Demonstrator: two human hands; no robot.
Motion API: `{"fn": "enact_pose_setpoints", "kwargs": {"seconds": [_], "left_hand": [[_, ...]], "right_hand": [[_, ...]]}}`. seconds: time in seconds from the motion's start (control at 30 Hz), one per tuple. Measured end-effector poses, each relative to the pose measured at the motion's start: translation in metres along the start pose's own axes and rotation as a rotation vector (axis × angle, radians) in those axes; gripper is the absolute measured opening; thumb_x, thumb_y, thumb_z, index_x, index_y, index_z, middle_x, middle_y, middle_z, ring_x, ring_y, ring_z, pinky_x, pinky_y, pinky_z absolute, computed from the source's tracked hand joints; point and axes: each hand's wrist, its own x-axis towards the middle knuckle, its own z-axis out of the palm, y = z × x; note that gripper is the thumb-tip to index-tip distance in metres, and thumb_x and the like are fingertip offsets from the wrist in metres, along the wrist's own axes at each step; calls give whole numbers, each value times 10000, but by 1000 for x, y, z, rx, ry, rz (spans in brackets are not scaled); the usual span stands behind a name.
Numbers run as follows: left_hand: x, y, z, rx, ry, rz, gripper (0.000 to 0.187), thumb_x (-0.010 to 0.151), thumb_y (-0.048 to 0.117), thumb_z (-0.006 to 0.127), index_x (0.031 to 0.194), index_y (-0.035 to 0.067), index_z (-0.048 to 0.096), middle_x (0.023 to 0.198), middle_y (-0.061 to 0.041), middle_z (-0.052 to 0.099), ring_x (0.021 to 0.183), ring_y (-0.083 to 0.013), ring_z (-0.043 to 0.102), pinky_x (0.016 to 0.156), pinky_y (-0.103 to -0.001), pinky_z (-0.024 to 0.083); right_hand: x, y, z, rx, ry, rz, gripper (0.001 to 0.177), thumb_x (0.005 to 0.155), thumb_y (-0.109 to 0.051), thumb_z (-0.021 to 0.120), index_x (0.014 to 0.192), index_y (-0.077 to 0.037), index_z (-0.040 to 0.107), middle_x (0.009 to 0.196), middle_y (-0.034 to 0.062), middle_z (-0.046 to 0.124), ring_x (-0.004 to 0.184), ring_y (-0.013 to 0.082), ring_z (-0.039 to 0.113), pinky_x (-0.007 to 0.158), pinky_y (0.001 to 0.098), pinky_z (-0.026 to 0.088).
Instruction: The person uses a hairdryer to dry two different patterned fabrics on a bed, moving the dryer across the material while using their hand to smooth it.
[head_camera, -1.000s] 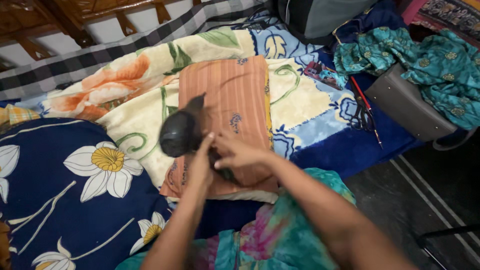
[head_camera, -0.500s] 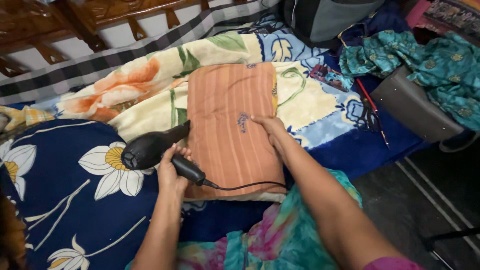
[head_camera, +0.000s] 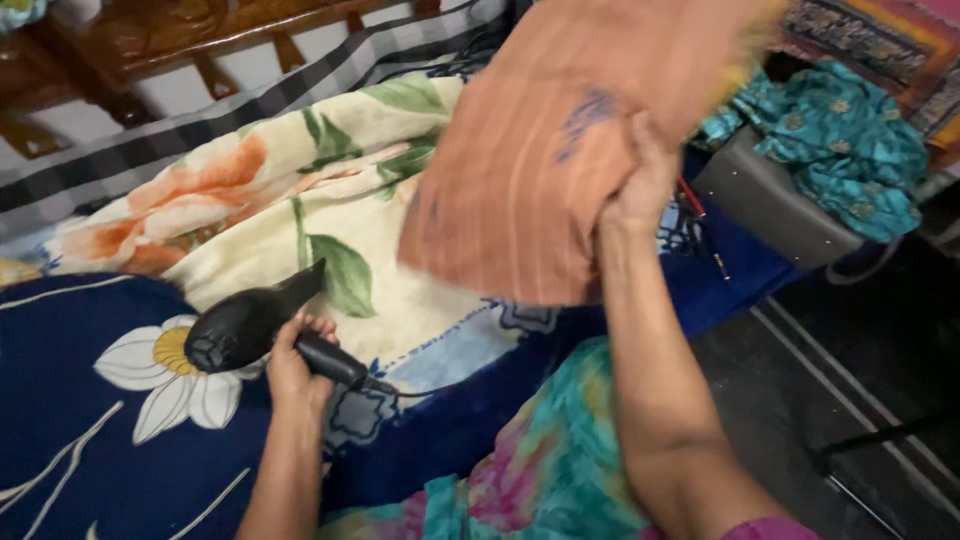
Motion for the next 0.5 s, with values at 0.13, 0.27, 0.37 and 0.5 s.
{"fn": "enact_pose_setpoints", "kwargs": {"seconds": [0.13, 0.27, 0.37, 0.5], "left_hand": [[-7, -2, 7, 74, 2, 33, 159, 939, 215, 697, 987, 74, 638, 893, -82, 665, 878, -248, 682, 730, -342, 563], [-18, -5, 17, 161, 30, 68, 196, 945, 198, 690, 960, 15, 623, 875, -120, 672, 838, -272, 694, 685, -350, 565], [-21, -7, 23, 178, 28, 91, 169, 938, 156, 691, 987, 0, 647, 870, -119, 669, 803, -267, 708, 648, -329, 560], [-22, -12, 27, 216, 37, 104, 179, 925, 131, 701, 961, -26, 623, 862, -144, 675, 765, -277, 724, 609, -338, 563]], "right_hand": [[34, 4, -37, 71, 33, -242, 609, 983, -200, 747, 1478, -8, 448, 1333, 86, 676, 1179, 231, 693, 1068, 401, 569], [28, 77, -98, -766, 233, 495, 1046, 968, -447, 752, 1618, -217, -35, 1664, 73, 274, 1446, 282, 331, 1031, 631, 345], [4, 109, -108, -1142, -199, 817, 733, 904, -423, 710, 1514, -131, 430, 1430, 130, 525, 1207, 300, 515, 980, 521, 456], [-56, 115, -54, -1101, -896, 744, 467, 906, -350, 712, 1253, -39, 716, 1110, 67, 761, 979, 181, 704, 894, 331, 540]]}}
